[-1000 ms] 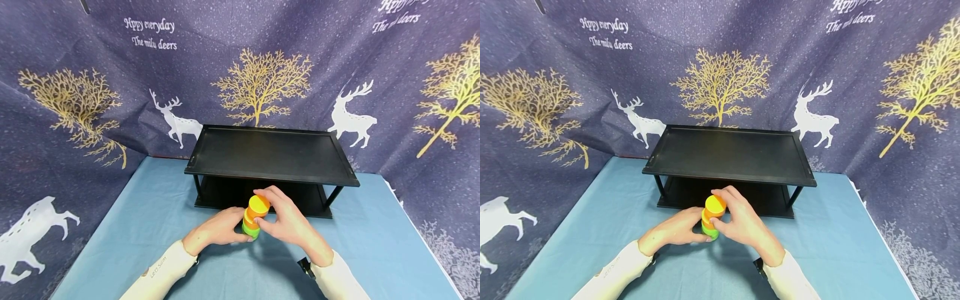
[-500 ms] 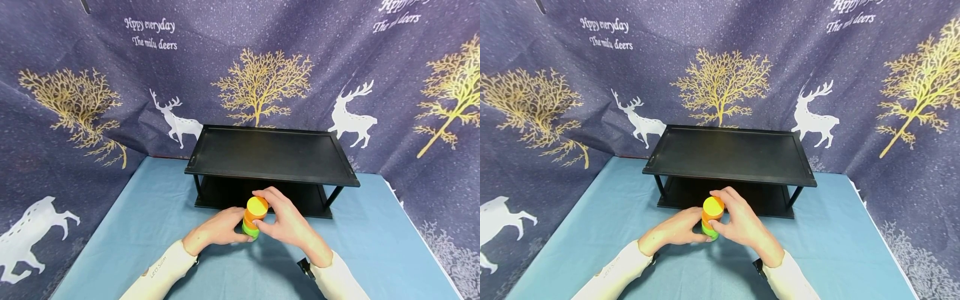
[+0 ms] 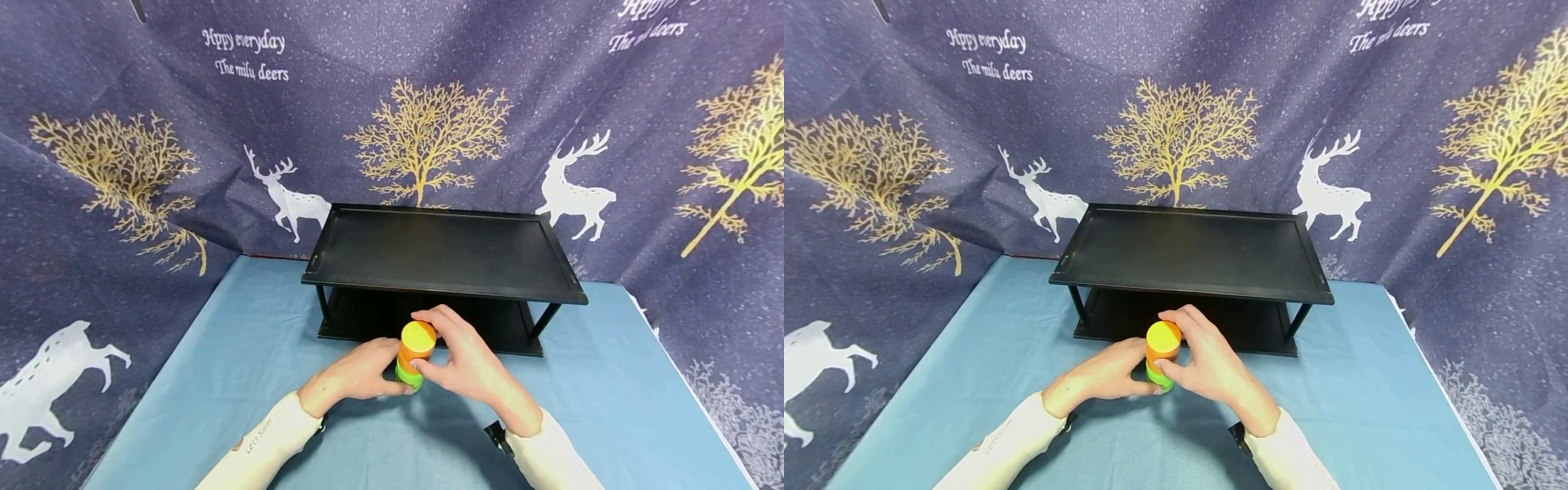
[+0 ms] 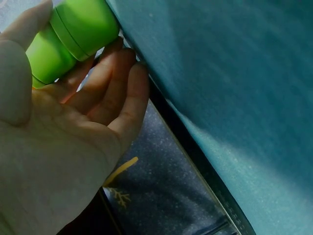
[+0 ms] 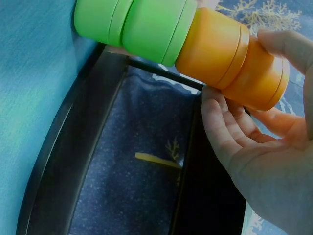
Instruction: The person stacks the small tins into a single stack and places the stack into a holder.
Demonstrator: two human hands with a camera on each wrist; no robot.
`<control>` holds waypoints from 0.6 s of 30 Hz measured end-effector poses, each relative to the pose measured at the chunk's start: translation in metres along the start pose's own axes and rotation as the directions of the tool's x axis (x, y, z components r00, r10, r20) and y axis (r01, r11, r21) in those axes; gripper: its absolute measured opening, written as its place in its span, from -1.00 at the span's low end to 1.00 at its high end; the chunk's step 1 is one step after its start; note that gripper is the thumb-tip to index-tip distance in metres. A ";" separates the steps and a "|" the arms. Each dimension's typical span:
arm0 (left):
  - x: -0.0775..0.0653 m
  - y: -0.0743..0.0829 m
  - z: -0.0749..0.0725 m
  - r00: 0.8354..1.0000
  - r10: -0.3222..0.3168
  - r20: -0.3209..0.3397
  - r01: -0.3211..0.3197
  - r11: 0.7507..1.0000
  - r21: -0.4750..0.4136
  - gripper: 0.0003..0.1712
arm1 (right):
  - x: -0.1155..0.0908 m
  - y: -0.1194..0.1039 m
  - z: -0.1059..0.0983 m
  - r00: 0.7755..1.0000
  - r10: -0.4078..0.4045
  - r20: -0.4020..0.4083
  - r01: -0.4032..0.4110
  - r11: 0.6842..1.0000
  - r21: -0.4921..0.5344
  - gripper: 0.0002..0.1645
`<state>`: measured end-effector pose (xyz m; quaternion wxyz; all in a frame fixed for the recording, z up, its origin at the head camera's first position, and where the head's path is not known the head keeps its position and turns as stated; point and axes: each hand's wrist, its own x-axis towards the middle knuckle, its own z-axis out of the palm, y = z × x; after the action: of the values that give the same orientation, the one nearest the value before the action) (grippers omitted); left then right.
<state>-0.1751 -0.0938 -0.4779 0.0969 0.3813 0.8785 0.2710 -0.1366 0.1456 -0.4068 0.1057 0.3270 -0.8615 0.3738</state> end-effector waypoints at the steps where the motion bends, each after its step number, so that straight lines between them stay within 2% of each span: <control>1: 0.000 0.000 0.000 1.000 0.000 0.000 0.000 1.000 -0.001 -0.37 | 0.000 0.000 0.000 1.000 0.000 0.000 0.000 1.000 0.001 -0.20; 12: 0.000 0.000 0.000 1.000 -0.006 -0.001 0.006 1.000 0.000 -0.36 | 0.000 0.001 0.000 1.000 0.007 0.006 -0.007 1.000 0.017 -0.20; 18: 0.000 0.000 0.000 1.000 -0.003 -0.007 0.003 1.000 0.001 -0.37 | -0.001 0.004 0.002 1.000 0.014 0.012 -0.014 1.000 0.021 -0.13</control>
<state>-0.1747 -0.0938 -0.4776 0.0941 0.3792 0.8795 0.2718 -0.1380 0.1465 -0.4111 0.0946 0.3243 -0.8603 0.3818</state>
